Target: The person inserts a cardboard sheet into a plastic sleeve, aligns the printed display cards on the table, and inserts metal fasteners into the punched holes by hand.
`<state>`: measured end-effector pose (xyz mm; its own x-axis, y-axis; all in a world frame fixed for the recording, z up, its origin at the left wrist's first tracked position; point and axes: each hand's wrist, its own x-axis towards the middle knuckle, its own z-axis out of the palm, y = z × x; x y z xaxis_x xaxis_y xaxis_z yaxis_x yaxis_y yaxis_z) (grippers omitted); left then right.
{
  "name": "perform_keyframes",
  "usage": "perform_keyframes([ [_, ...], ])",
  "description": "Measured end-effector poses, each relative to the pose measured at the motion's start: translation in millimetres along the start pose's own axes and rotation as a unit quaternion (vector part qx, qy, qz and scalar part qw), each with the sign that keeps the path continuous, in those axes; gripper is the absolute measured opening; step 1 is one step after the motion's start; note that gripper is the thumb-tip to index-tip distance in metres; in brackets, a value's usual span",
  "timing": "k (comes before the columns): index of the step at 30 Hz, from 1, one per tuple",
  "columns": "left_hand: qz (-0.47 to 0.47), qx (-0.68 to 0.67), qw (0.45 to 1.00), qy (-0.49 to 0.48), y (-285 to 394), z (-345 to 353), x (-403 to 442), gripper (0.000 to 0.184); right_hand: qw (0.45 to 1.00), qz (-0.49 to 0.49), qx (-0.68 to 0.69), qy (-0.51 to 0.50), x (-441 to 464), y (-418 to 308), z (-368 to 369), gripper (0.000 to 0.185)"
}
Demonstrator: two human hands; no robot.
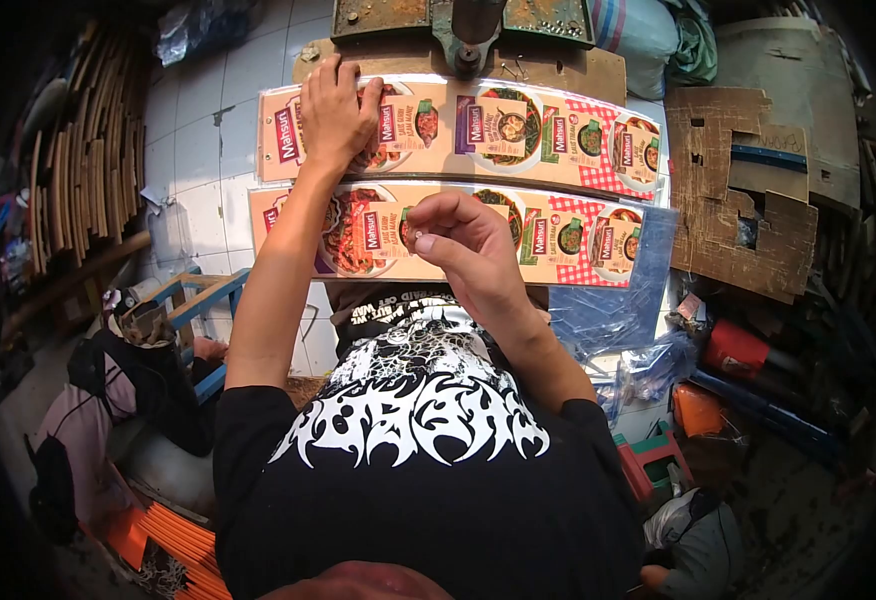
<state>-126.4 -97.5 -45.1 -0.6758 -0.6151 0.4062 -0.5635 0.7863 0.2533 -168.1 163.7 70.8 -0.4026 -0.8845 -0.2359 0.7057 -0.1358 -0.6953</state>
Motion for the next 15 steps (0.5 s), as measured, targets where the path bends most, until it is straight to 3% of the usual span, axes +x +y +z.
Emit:
perform_keyframes([
  [6,0.001,-0.001,1.0,0.006,-0.4,1.7,-0.2,0.044,0.999,-0.031,0.004,-0.025,1.5,5.6,-16.7,0.018],
  [10,0.001,-0.003,1.0,0.011,-0.2,0.9,-0.9,0.04,0.994,-0.024,-0.078,0.073,-2.5,-4.7,-25.6,0.018],
  [15,0.004,-0.001,1.0,0.017,-0.9,2.0,-1.4,0.039,0.957,-0.208,-0.078,0.186,-12.6,-37.5,-101.1,0.013],
])
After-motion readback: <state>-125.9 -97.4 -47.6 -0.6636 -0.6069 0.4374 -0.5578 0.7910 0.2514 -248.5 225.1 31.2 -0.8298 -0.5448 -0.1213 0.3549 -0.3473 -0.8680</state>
